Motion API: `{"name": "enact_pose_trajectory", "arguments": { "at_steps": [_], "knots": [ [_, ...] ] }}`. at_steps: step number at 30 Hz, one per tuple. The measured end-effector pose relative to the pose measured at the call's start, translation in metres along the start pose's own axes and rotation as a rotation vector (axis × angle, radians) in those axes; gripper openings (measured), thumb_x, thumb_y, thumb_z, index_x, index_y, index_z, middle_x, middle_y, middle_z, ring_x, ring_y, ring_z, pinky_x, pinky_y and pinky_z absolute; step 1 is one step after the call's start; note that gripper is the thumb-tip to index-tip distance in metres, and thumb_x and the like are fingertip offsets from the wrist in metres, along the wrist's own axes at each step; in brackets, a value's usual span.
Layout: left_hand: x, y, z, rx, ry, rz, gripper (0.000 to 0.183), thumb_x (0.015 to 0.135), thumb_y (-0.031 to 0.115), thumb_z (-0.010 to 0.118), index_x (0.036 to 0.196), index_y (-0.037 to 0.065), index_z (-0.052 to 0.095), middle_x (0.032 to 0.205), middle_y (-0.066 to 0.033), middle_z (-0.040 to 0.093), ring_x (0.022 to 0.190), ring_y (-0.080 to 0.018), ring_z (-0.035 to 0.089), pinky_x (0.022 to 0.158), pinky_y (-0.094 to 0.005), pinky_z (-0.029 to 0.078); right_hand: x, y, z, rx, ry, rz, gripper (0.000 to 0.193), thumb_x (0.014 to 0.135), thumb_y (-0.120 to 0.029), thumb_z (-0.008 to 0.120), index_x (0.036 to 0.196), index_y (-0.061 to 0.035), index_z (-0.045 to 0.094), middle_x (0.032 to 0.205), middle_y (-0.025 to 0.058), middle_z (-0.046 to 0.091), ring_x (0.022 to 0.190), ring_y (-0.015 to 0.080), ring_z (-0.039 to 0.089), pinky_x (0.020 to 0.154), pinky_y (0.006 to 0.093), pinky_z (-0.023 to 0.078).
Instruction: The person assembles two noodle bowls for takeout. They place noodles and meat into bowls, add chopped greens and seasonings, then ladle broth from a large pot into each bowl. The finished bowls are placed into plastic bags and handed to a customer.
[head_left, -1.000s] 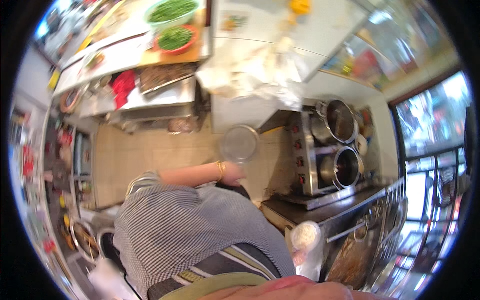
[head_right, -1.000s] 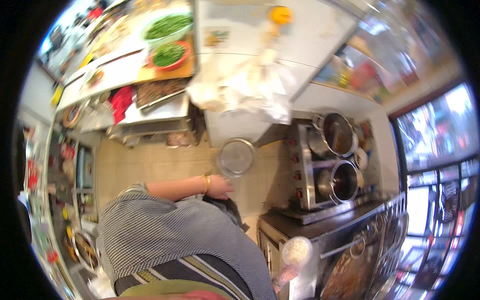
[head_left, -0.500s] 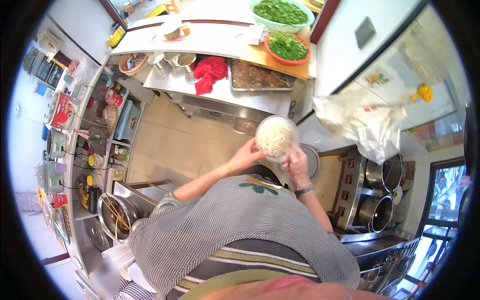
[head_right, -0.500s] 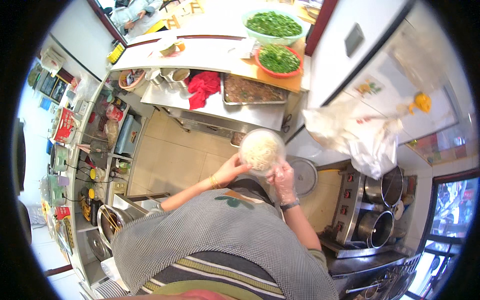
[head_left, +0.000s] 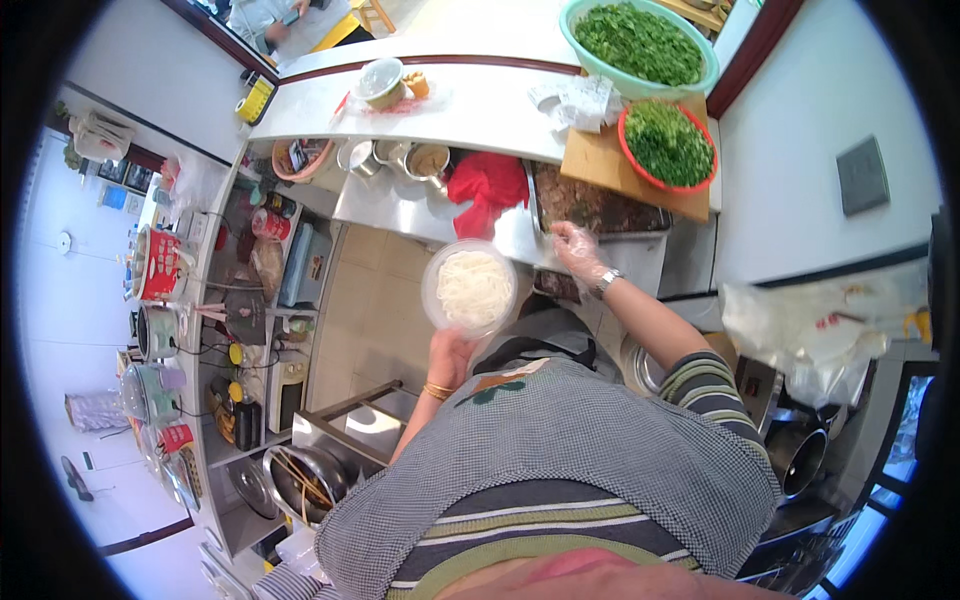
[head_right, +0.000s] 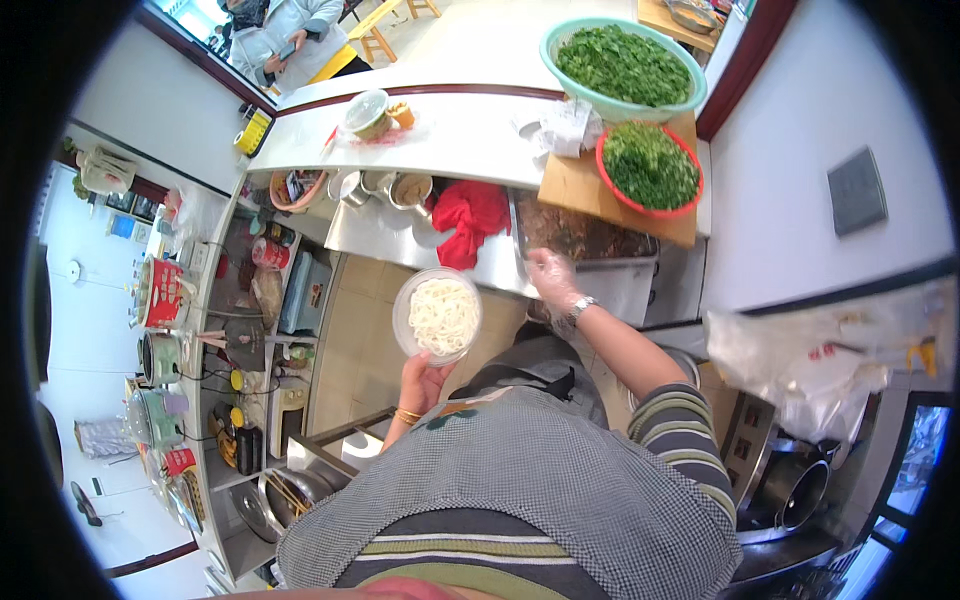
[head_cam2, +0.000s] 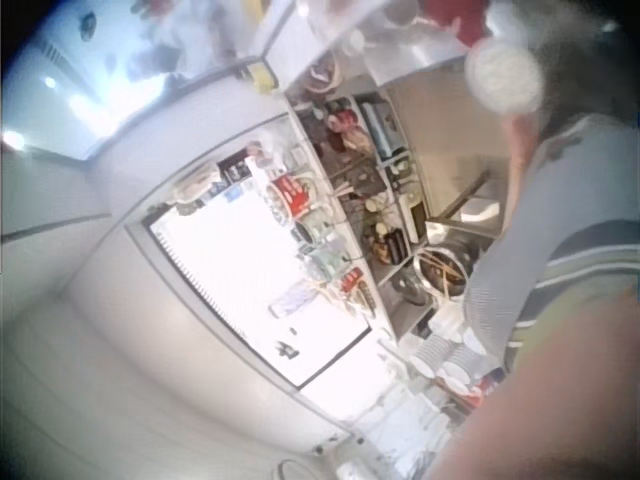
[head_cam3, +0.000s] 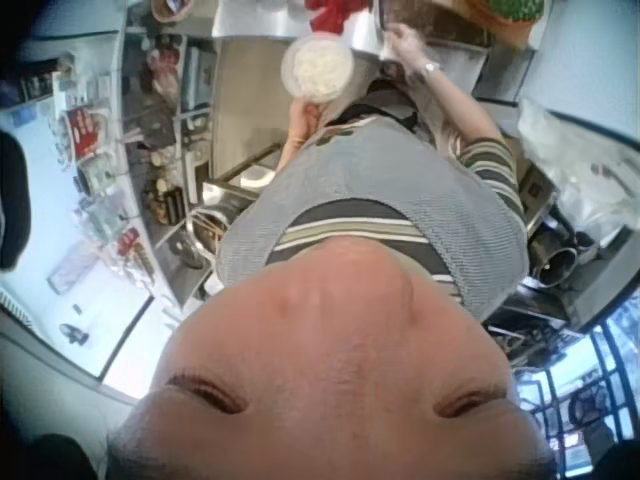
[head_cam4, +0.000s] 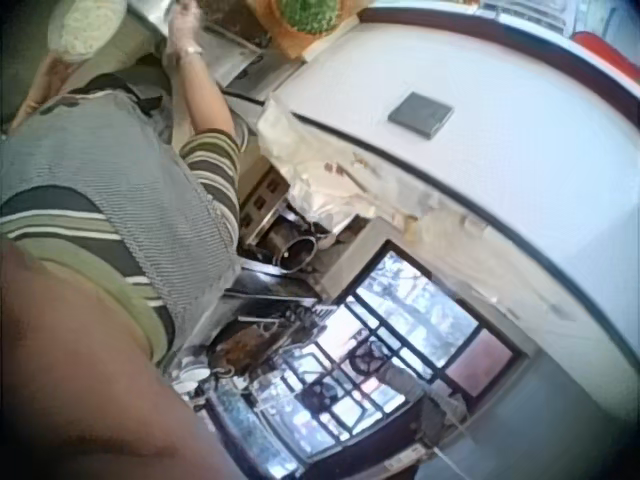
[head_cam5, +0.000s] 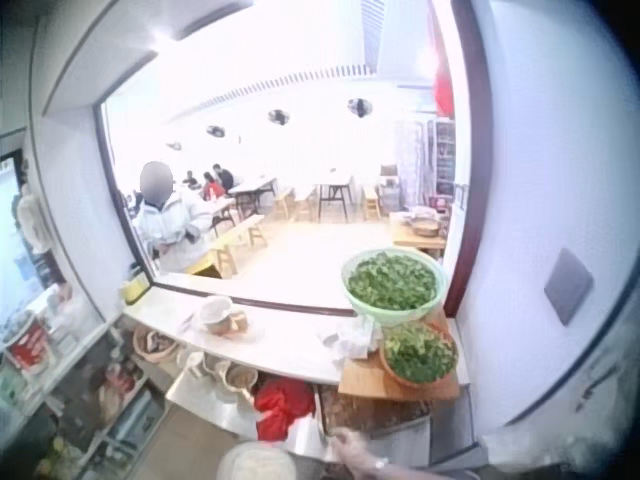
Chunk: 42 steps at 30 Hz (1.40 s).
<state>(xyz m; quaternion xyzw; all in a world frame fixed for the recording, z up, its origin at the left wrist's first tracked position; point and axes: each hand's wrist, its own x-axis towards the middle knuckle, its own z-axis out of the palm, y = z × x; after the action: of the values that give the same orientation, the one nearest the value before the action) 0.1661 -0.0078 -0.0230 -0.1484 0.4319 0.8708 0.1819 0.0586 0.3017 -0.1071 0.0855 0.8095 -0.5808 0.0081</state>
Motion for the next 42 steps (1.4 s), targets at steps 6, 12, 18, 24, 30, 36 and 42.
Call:
{"name": "enact_pose_trajectory", "arguments": {
  "at_steps": [6,12,18,24,30,36,42],
  "knots": [
    [0.076,0.062,0.013,0.104,-0.038,-0.03,0.061,0.094,0.023,0.05,0.146,-0.004,0.032,0.145,-0.0173,0.047,0.13,-0.03,0.051,0.111,-0.0458,0.041,0.136,0.011,0.016,-0.551,-0.018,0.152,0.06,0.083,-0.018,0.068,0.138,-0.0082,0.048,0.127,0.0205,0.061,0.117,0.0371,0.059,0.102,0.0454,0.046],
    [0.145,0.101,0.012,0.104,-0.071,-0.053,0.062,0.092,0.02,0.055,0.143,-0.008,0.034,0.139,-0.0213,0.052,0.126,-0.0312,0.054,0.106,-0.043,0.046,0.147,-0.03,0.042,-1.094,-0.278,0.093,0.083,0.079,-0.016,0.061,0.154,-0.0149,0.026,0.154,0.0293,0.024,0.134,0.0479,0.039,0.107,0.0537,0.04],
    [0.225,0.126,0.01,0.11,-0.131,-0.257,0.049,0.09,0.017,0.064,0.133,-0.001,0.046,0.118,-0.0107,0.063,0.1,-0.0192,0.064,0.085,-0.0308,0.053,0.165,-0.054,0.084,-0.938,-0.212,0.235,0.045,0.087,-0.02,0.057,0.132,-0.0105,0.055,0.143,0.0209,0.041,0.125,0.0424,0.048,0.092,0.0541,0.051],
    [0.3,0.179,-0.008,0.479,-0.334,-0.45,0.034,0.089,0.017,0.066,0.12,0.006,0.055,0.087,0.0027,0.058,0.066,-0.0038,0.048,0.054,-0.0218,0.039,0.164,-0.021,0.089,-0.847,-0.149,0.182,0.017,0.088,-0.015,0.052,0.093,-0.007,0.067,0.096,0.0234,0.065,0.088,0.0381,0.064,0.08,0.0463,0.053],
    [0.346,0.202,-0.011,0.44,-0.578,-0.413,0.058,0.088,0.012,0.058,0.139,-0.007,0.039,0.136,-0.0184,0.055,0.124,-0.0282,0.057,0.103,-0.0407,0.048,0.131,-0.035,0.085,-0.249,0.536,0.256,0.033,0.083,-0.01,0.068,0.114,-0.0015,0.066,0.096,0.0162,0.067,0.087,0.0282,0.067,0.081,0.0345,0.055],
    [0.365,0.22,0.016,0.232,-0.549,-0.549,0.054,0.087,0.01,0.055,0.138,-0.003,0.042,0.135,-0.0129,0.055,0.125,-0.0214,0.053,0.106,-0.0353,0.042,0.119,-0.049,0.095,0.522,0.658,0.5,0.024,0.092,-0.011,0.065,0.114,-0.0002,0.065,0.099,0.0032,0.068,0.086,0.0094,0.064,0.075,0.0252,0.053],
    [0.384,0.229,0.036,0.352,-0.6,-0.542,0.057,0.087,0.013,0.058,0.14,-0.002,0.041,0.137,-0.0119,0.053,0.126,-0.0209,0.051,0.107,-0.035,0.04,0.107,-0.05,0.096,0.912,0.758,0.698,0.023,0.091,-0.011,0.067,0.113,-0.0077,0.063,0.102,-0.0016,0.067,0.089,0.0075,0.061,0.066,0.0199,0.046]
  ]
}}
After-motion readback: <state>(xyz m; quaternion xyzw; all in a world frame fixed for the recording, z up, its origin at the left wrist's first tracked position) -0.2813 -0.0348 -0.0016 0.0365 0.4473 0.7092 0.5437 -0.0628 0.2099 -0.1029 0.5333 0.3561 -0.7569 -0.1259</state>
